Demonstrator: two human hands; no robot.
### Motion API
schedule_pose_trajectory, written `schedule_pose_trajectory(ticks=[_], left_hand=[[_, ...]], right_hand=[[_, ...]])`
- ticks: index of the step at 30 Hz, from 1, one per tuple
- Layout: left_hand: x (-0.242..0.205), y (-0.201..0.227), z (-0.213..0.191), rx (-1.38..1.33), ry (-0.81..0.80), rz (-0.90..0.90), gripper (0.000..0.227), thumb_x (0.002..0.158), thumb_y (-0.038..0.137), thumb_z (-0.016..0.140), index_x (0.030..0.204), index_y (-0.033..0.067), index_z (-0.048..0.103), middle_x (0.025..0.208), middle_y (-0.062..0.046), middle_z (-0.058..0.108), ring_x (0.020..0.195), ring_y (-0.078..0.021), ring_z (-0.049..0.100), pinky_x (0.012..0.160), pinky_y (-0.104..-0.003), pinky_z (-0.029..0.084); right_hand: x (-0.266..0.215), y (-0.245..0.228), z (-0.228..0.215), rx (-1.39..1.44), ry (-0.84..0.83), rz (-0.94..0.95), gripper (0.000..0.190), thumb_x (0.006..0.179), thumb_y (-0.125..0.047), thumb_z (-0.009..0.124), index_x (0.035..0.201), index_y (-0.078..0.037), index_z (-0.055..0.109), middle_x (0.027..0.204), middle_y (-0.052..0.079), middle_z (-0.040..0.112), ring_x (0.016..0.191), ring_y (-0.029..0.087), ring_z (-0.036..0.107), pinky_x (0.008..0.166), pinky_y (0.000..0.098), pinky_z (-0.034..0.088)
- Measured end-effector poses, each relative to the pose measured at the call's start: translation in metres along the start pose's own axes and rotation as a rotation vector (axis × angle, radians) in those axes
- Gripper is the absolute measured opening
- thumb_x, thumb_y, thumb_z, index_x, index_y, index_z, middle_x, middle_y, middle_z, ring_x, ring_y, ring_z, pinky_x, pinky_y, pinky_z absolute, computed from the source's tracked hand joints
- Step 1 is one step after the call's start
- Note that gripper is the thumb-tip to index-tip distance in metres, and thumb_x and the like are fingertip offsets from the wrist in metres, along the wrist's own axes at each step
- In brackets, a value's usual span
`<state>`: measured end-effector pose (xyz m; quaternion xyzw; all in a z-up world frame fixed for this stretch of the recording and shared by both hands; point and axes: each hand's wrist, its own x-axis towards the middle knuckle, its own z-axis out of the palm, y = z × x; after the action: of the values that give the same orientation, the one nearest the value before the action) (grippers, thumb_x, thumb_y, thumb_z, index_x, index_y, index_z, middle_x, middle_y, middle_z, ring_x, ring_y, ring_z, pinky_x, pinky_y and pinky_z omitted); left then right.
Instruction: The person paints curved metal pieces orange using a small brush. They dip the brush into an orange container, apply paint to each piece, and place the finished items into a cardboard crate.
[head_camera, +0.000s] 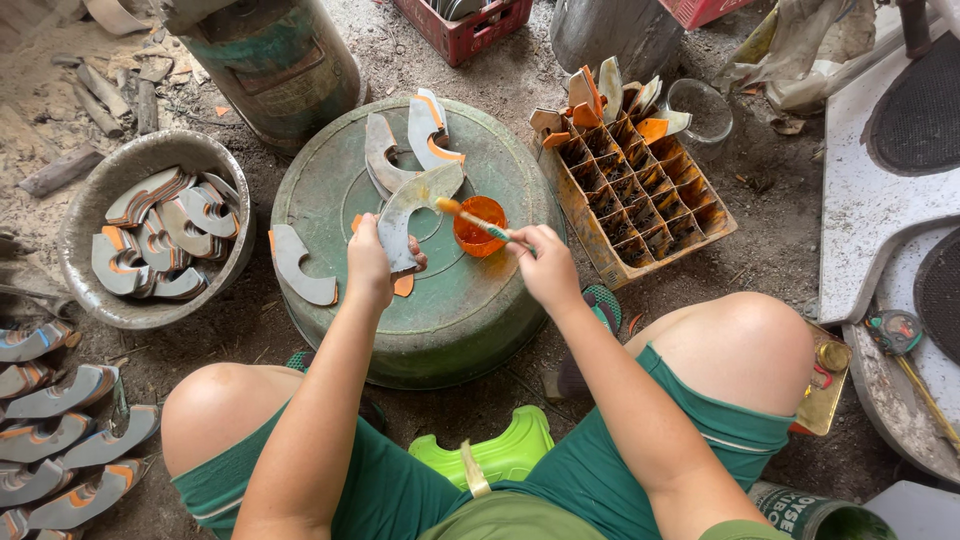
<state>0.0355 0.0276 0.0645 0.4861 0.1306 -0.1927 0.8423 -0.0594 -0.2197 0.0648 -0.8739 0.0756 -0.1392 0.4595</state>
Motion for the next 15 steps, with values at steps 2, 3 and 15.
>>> schedule_pose_trajectory(ticks=[2,3,15], left_hand=[[0.000,0.002,-0.001,-0.012,0.002,-0.007,0.044,0.108,0.038,0.025,0.110,0.0007,0.048,0.070,-0.015,0.058,0.056,-0.0275,0.057,0.053,-0.044,0.053],[0.000,0.004,-0.001,-0.007,0.008,-0.012,0.044,0.108,0.038,0.025,0.110,0.0010,0.048,0.070,-0.014,0.057,0.055,-0.0275,0.057,0.053,-0.044,0.053],[0.000,0.009,-0.002,0.035,0.012,-0.004,0.046,0.108,0.038,0.026,0.106,-0.0008,0.050,0.069,-0.015,0.058,0.056,-0.0282,0.058,0.054,-0.045,0.053]], right_hand=[[0.000,0.002,-0.003,-0.019,0.024,0.017,0.015,0.095,-0.015,0.071,0.108,-0.008,0.074,0.096,0.006,0.066,0.082,0.021,0.065,0.073,0.0332,0.051],[0.002,0.003,-0.005,-0.029,0.036,0.025,0.015,0.096,-0.015,0.071,0.108,-0.007,0.074,0.096,0.007,0.066,0.082,0.021,0.065,0.073,0.0333,0.051],[0.010,0.017,-0.010,0.099,-0.097,-0.010,0.020,0.097,-0.012,0.067,0.114,-0.009,0.077,0.089,0.005,0.068,0.082,0.014,0.064,0.077,0.0296,0.051]])
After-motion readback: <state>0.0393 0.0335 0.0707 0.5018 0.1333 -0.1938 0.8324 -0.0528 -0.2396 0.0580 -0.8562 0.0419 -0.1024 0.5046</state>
